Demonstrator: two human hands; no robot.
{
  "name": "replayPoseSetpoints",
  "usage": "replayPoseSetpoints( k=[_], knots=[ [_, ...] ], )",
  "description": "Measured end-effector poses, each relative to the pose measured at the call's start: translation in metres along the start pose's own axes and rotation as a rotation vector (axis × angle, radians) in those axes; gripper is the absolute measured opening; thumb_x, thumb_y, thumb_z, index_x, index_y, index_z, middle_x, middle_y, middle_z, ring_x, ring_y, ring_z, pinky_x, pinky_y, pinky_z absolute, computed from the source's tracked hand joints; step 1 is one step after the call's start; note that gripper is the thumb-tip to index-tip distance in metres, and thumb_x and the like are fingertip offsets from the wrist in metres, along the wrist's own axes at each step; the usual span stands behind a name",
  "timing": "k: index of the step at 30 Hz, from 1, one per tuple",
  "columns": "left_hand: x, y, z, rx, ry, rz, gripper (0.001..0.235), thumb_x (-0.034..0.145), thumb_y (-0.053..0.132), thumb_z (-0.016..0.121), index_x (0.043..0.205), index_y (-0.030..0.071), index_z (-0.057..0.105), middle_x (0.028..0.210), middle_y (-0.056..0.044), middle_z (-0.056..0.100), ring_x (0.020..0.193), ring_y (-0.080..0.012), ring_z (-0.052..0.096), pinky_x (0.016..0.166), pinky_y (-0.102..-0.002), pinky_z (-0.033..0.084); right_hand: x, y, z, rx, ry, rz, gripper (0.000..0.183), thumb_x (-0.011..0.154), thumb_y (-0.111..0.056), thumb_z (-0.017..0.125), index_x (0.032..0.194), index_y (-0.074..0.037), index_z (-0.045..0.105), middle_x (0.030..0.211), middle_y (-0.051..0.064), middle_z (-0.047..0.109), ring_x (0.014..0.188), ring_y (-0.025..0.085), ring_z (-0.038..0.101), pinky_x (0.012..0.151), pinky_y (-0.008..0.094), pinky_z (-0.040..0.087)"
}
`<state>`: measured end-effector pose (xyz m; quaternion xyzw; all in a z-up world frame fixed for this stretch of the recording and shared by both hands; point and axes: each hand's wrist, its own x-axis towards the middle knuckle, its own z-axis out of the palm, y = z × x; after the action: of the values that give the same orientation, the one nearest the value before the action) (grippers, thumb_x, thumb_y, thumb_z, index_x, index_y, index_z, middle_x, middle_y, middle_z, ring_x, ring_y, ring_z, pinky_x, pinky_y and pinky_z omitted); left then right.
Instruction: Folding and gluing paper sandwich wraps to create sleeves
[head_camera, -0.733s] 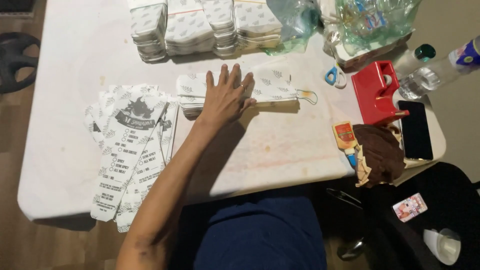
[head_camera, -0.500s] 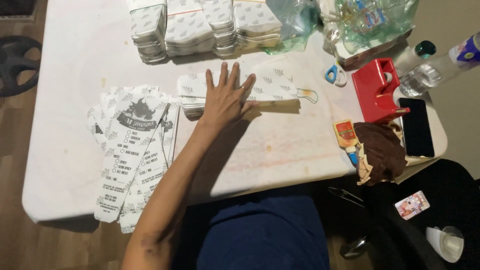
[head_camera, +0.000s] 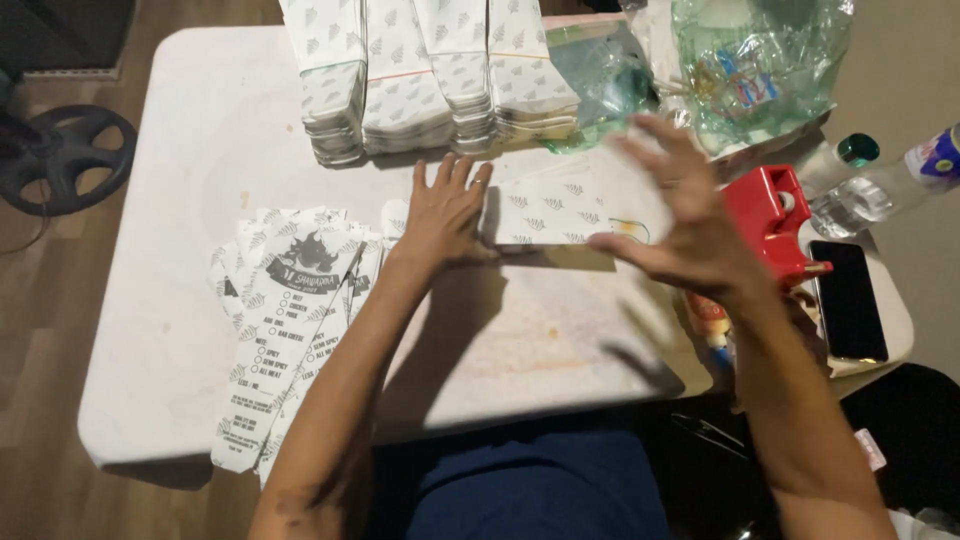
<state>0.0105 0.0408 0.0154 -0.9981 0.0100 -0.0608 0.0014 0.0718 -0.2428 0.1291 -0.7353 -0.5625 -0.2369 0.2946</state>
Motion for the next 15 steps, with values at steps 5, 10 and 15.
replayPoseSetpoints(
  k=[5, 10, 15],
  knots=[
    [0.003, -0.015, 0.003, 0.025, -0.153, -0.063, 0.124, 0.05, 0.05, 0.088, 0.155, 0.013, 0.034, 0.146, -0.02, 0.051, 0.14, -0.0407, 0.045, 0.109, -0.069, 0.029, 0.021, 0.039, 0.073, -0.011, -0.699, 0.223, 0.143, 0.05, -0.069, 0.092, 0.166, -0.027, 0.018, 0.165, 0.026, 0.02, 0.153, 0.05, 0.017, 0.121, 0.069, 0.011],
    [0.01, -0.009, 0.01, -0.006, -0.212, -0.054, 0.103, 0.051, 0.032, 0.085, 0.143, 0.009, 0.046, 0.116, -0.013, 0.068, 0.105, -0.0331, 0.07, 0.083, -0.053, 0.054, 0.044, 0.038, 0.097, -0.126, -0.995, 0.307, 0.153, 0.038, -0.033, 0.103, 0.166, -0.029, 0.019, 0.165, 0.022, 0.031, 0.156, 0.046, 0.017, 0.123, 0.065, -0.004],
    [-0.004, 0.003, -0.026, -0.055, -0.196, -0.069, 0.1, 0.051, 0.018, 0.079, 0.145, 0.007, 0.047, 0.108, -0.014, 0.069, 0.096, -0.0346, 0.071, 0.072, -0.05, 0.059, 0.031, 0.053, 0.108, -0.149, -0.952, 0.258, 0.139, 0.037, -0.025, 0.09, 0.163, -0.028, 0.03, 0.146, 0.017, 0.049, 0.141, 0.044, 0.04, 0.122, 0.069, 0.005]
  ],
)
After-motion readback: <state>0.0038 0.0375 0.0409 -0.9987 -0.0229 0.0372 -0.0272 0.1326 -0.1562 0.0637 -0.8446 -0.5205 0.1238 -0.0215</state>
